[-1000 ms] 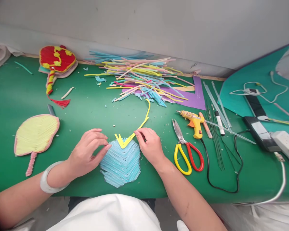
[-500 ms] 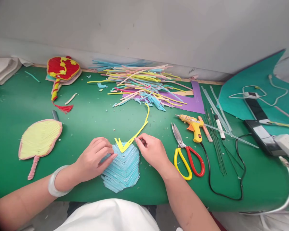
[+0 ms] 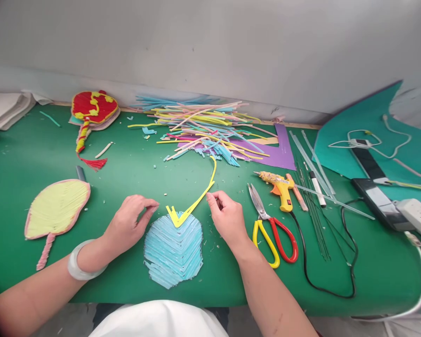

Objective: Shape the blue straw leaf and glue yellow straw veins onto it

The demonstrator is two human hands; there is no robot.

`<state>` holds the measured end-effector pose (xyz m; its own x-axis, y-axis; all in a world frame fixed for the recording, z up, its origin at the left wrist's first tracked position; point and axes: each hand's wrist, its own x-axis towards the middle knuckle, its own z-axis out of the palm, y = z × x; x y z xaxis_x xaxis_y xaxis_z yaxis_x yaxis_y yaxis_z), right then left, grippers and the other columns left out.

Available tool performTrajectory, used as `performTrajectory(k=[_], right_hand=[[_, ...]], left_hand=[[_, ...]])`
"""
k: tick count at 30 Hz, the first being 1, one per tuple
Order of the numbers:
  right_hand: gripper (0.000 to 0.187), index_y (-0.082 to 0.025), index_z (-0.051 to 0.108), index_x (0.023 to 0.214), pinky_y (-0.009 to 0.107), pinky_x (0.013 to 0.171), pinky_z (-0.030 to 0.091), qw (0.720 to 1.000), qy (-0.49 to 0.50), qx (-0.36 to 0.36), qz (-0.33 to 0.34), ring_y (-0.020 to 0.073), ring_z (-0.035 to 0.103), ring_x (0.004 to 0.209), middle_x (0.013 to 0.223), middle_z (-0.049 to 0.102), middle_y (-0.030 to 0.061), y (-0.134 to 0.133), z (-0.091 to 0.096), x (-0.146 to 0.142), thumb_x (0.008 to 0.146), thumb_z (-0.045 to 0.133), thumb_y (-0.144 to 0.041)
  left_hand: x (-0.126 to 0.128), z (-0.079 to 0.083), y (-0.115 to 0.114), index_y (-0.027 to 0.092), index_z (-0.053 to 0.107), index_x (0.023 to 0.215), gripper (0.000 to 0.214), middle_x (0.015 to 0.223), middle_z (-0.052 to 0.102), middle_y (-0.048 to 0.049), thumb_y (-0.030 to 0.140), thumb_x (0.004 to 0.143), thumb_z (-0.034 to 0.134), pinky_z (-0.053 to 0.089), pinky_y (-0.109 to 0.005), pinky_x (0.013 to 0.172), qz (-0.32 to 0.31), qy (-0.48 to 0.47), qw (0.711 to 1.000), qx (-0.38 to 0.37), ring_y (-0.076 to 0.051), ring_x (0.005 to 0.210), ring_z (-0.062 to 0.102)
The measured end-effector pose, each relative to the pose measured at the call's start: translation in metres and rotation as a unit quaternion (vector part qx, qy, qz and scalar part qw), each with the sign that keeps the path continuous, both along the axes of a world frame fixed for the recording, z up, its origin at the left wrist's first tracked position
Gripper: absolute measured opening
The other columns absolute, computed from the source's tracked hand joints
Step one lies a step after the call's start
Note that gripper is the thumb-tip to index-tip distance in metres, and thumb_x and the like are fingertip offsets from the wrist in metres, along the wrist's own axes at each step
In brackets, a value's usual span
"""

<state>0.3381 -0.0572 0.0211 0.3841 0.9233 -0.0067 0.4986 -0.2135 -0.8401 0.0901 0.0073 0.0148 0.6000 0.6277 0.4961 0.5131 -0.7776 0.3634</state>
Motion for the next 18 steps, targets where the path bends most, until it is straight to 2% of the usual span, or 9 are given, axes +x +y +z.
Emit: performTrajectory(k=[18], right_hand=[[0.039, -0.021, 0.062, 0.076, 0.021, 0.046, 0.031, 1.0, -0.007, 0.008, -0.013, 0.0092, 0.038, 0.044, 0.048, 0.045, -0.0067, -0.0014, -0.0007, 0.0014, 0.091, 0.051, -0.055]], left_hand=[[-0.0058, 0.003, 0.003, 0.018, 0.055, 0.1, 0.009, 0.075, 0.057, -0.0009, 0.015, 0.092, 0.056, 0.045, -0.035, 0.076, 0.001, 0.006, 1.0, 0.009, -0.017, 0.071, 0.053]])
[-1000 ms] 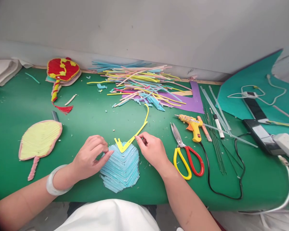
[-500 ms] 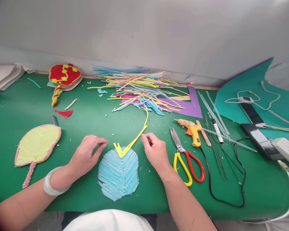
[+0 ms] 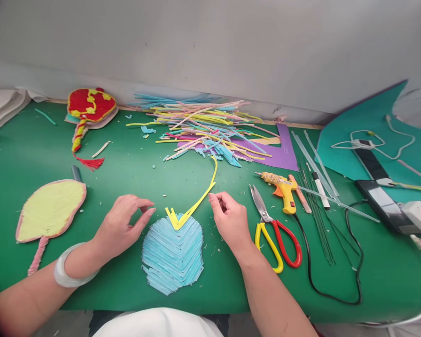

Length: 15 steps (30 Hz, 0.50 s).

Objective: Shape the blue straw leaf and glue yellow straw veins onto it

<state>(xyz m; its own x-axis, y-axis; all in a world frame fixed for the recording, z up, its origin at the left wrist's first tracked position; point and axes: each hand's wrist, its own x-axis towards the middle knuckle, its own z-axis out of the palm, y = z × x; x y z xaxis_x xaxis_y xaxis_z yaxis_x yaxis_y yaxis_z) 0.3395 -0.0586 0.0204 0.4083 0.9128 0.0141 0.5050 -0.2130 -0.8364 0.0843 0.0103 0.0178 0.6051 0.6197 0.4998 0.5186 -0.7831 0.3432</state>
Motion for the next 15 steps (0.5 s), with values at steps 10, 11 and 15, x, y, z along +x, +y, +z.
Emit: performTrajectory(k=[10, 11, 15], right_hand=[[0.039, -0.02, 0.062, 0.076, 0.021, 0.045, 0.03, 1.0, 0.009, -0.003, -0.005, 0.0089, 0.037, 0.044, 0.047, 0.043, -0.007, 0.0005, 0.0007, -0.0007, 0.09, 0.051, -0.055], [0.04, -0.02, 0.062, 0.076, 0.021, 0.045, 0.03, 1.0, 0.009, -0.002, -0.006, 0.009, 0.037, 0.044, 0.047, 0.043, -0.007, 0.0002, 0.0008, -0.0006, 0.09, 0.051, -0.056], [0.039, -0.02, 0.062, 0.077, 0.021, 0.045, 0.03, 1.0, 0.013, 0.002, -0.007, 0.0089, 0.037, 0.044, 0.047, 0.044, -0.0069, -0.0001, 0.0013, -0.0005, 0.09, 0.051, -0.055]], left_hand=[[0.0013, 0.0001, 0.0009, 0.017, 0.055, 0.098, 0.008, 0.076, 0.057, -0.0017, 0.013, 0.091, 0.056, 0.044, -0.035, 0.077, 0.001, 0.002, 1.0, -0.009, -0.017, 0.073, 0.053], [0.0012, -0.0003, 0.0012, 0.017, 0.055, 0.098, 0.008, 0.076, 0.057, -0.0016, 0.013, 0.092, 0.055, 0.044, -0.035, 0.077, 0.002, 0.004, 1.0, -0.008, -0.017, 0.073, 0.053], [0.0011, -0.0011, 0.0018, 0.018, 0.055, 0.099, 0.008, 0.076, 0.056, -0.0011, 0.013, 0.092, 0.054, 0.045, -0.035, 0.077, 0.005, 0.005, 1.0, -0.005, -0.017, 0.072, 0.054]])
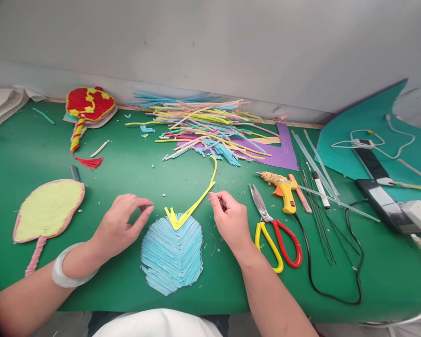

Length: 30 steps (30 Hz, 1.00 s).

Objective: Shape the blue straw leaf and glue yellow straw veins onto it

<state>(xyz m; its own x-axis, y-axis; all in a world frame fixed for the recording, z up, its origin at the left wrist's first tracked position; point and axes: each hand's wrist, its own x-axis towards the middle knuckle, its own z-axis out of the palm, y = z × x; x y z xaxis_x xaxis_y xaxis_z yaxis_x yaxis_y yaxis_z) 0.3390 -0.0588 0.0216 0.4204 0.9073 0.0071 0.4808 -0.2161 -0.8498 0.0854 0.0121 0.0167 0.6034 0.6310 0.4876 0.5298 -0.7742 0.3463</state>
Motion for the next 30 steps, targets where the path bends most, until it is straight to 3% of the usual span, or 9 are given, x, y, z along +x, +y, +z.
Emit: performTrajectory(k=[19, 30], right_hand=[[0.043, -0.02, 0.063, 0.076, 0.02, 0.045, 0.033, 1.0, 0.009, 0.0, -0.021, 0.0089, 0.04, 0.042, 0.045, 0.046, -0.0066, 0.0022, 0.0018, -0.0013, 0.09, 0.05, -0.059], [0.051, -0.022, 0.058, 0.069, 0.022, 0.038, 0.032, 0.996, 0.07, -0.012, -0.054, 0.0106, 0.04, 0.031, 0.032, 0.044, -0.0068, -0.0017, 0.008, -0.001, 0.087, 0.049, -0.069]], left_hand=[[-0.0007, 0.0012, 0.0001, 0.019, 0.055, 0.096, 0.006, 0.075, 0.057, -0.0002, 0.015, 0.093, 0.052, 0.044, -0.034, 0.076, 0.017, -0.009, 1.0, -0.015, -0.016, 0.071, 0.054], [-0.0016, 0.0022, 0.0011, 0.021, 0.056, 0.09, 0.007, 0.073, 0.059, 0.0007, 0.019, 0.095, 0.051, 0.045, -0.033, 0.075, 0.03, -0.015, 0.999, -0.026, -0.016, 0.069, 0.056]])
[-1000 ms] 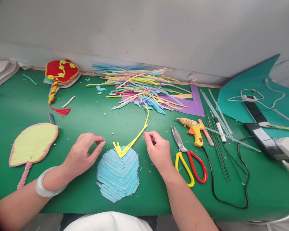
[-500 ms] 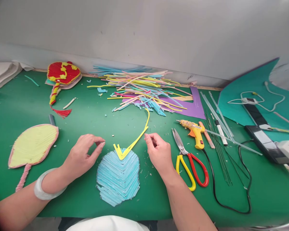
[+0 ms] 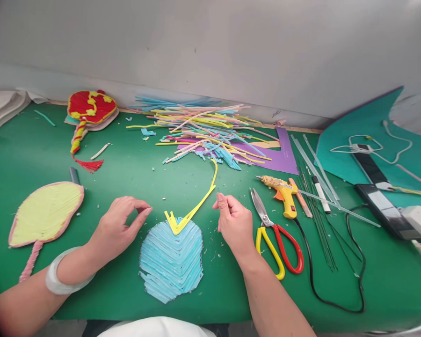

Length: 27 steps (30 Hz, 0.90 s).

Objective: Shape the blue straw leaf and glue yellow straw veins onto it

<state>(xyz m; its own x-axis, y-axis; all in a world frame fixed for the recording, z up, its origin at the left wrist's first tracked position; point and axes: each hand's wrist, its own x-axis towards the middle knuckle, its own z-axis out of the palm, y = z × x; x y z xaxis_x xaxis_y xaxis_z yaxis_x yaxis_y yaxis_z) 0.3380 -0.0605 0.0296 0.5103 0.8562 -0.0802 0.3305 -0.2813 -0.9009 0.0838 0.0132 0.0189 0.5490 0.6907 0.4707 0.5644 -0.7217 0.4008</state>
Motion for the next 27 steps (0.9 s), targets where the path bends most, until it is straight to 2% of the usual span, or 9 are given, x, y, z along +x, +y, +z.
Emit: performTrajectory(k=[16, 20, 24, 27], right_hand=[[0.052, -0.021, 0.059, 0.068, 0.022, 0.041, 0.036, 1.0, -0.024, 0.005, -0.017, 0.0109, 0.043, 0.033, 0.034, 0.045, -0.0062, 0.0006, 0.0025, 0.0004, 0.088, 0.049, -0.068], [0.051, -0.021, 0.059, 0.068, 0.022, 0.041, 0.036, 1.0, -0.022, 0.009, -0.018, 0.0112, 0.043, 0.033, 0.035, 0.046, -0.0063, 0.0006, 0.0021, 0.0011, 0.088, 0.049, -0.068], [0.052, -0.021, 0.059, 0.068, 0.022, 0.04, 0.035, 1.0, -0.02, 0.013, -0.02, 0.0113, 0.042, 0.033, 0.035, 0.045, -0.0063, 0.0007, 0.0019, 0.0011, 0.087, 0.049, -0.068], [0.052, -0.021, 0.059, 0.068, 0.022, 0.04, 0.034, 0.999, -0.022, 0.008, -0.021, 0.011, 0.042, 0.034, 0.035, 0.045, -0.0063, 0.0007, 0.0021, 0.0009, 0.087, 0.048, -0.069]], left_hand=[[-0.0034, -0.0037, 0.0026, 0.021, 0.055, 0.088, 0.008, 0.074, 0.062, 0.0007, 0.016, 0.093, 0.055, 0.047, -0.034, 0.076, -0.004, -0.017, 1.0, 0.016, -0.017, 0.071, 0.057], [-0.0032, -0.0015, 0.0026, 0.022, 0.054, 0.081, 0.013, 0.07, 0.061, 0.0018, 0.021, 0.094, 0.055, 0.047, -0.034, 0.074, -0.002, -0.021, 1.0, 0.011, -0.016, 0.067, 0.056], [-0.0031, 0.0029, 0.0027, 0.023, 0.047, 0.066, 0.03, 0.058, 0.052, 0.004, 0.029, 0.094, 0.055, 0.046, -0.034, 0.074, -0.001, -0.018, 1.0, -0.003, -0.014, 0.057, 0.049], [-0.0034, 0.0041, 0.0024, 0.022, 0.054, 0.074, 0.021, 0.063, 0.057, 0.0027, 0.027, 0.095, 0.052, 0.047, -0.034, 0.074, 0.021, -0.02, 1.0, 0.001, -0.015, 0.062, 0.054]])
